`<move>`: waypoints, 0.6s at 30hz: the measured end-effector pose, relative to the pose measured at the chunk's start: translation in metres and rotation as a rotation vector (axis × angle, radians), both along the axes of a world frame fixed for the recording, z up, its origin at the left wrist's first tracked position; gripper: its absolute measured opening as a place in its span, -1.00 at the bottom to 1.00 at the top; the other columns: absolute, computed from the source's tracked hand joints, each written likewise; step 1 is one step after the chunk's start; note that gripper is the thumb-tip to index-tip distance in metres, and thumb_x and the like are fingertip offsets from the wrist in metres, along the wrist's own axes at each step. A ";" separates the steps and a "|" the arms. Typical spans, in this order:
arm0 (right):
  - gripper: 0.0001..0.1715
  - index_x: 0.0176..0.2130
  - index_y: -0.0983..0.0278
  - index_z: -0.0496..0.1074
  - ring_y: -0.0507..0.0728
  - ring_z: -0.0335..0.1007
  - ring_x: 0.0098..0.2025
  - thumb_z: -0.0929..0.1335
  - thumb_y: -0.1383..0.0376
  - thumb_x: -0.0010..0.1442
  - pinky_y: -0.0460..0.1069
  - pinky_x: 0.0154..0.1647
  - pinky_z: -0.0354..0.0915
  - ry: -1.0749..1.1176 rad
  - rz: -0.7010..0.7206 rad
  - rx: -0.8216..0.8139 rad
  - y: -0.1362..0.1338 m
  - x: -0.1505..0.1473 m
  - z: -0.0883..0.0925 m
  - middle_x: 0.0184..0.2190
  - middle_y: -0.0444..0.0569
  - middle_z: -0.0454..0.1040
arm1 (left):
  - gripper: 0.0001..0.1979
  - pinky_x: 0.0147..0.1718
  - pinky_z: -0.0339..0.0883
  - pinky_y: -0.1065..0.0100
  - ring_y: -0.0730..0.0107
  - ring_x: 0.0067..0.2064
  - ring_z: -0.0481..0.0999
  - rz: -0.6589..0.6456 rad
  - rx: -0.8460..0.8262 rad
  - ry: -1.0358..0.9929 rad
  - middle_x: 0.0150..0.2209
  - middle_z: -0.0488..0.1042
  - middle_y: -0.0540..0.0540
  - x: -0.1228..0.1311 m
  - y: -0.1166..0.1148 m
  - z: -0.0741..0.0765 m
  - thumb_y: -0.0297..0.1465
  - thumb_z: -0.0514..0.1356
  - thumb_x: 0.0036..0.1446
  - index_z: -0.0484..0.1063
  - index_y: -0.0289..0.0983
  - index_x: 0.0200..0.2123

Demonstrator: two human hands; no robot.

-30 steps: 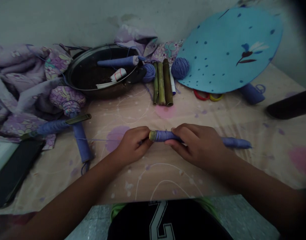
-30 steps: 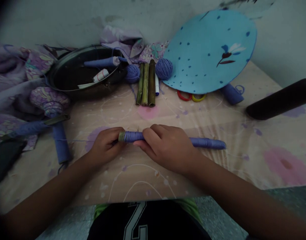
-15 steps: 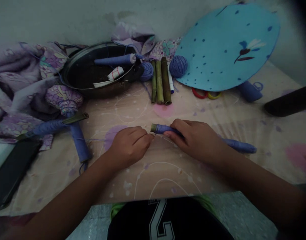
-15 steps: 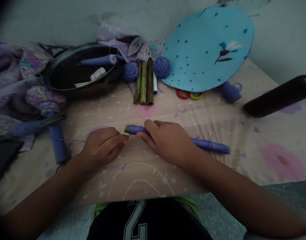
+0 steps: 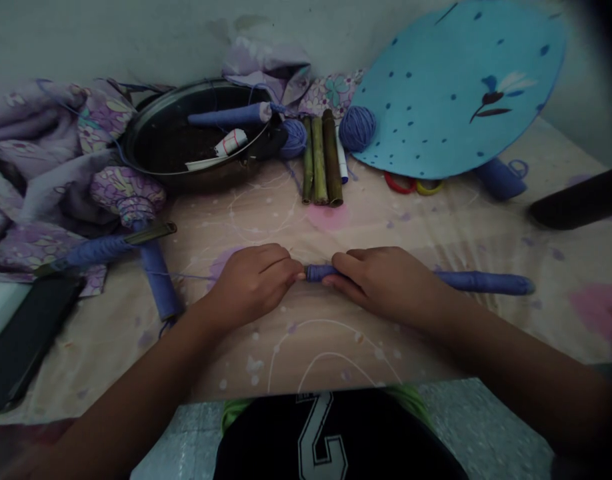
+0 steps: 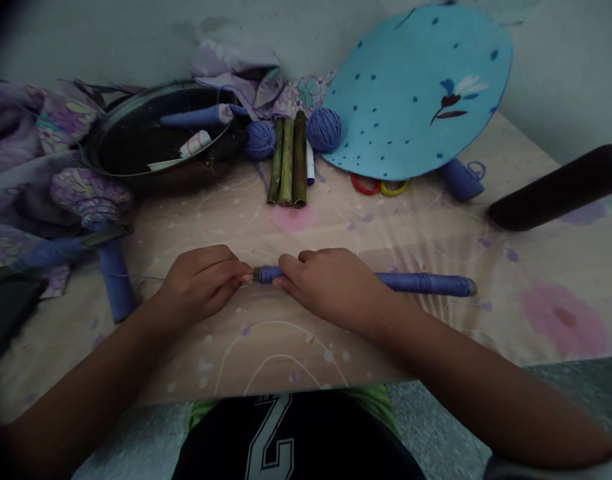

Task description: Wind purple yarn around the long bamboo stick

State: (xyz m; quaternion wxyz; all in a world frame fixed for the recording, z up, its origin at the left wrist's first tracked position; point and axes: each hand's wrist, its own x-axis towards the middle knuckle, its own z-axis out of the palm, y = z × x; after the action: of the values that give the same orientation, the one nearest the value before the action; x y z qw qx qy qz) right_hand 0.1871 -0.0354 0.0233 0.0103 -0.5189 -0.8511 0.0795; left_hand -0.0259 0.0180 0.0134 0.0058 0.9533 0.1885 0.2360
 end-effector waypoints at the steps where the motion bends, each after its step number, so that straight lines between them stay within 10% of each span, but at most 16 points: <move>1: -0.66 -0.30 0.28 0.33 0.09 0.34 -0.48 0.14 0.13 0.30 -0.04 -0.51 -0.12 -0.008 0.015 -0.001 0.000 0.000 0.000 -0.46 -0.05 0.45 | -0.85 -0.52 0.20 0.45 0.50 -0.48 0.33 -0.007 -0.017 0.007 -0.51 0.40 -0.04 -0.001 0.001 0.000 -0.45 0.08 0.16 0.42 -0.35 -0.40; 18: -0.71 -0.33 0.29 0.31 0.08 0.34 -0.50 0.16 0.18 0.30 -0.03 -0.51 -0.15 -0.017 0.097 0.009 -0.005 -0.002 0.002 -0.51 -0.06 0.43 | -0.83 -0.48 0.19 0.46 0.49 -0.46 0.31 -0.082 -0.019 0.003 -0.51 0.39 -0.02 0.005 0.000 0.003 -0.46 0.08 0.18 0.41 -0.32 -0.43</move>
State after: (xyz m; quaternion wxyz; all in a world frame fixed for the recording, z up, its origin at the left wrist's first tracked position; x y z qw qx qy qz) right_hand 0.1848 -0.0401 0.0254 0.0015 -0.4775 -0.8757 0.0714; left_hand -0.0206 0.0180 0.0165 0.0241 0.9604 0.1516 0.2325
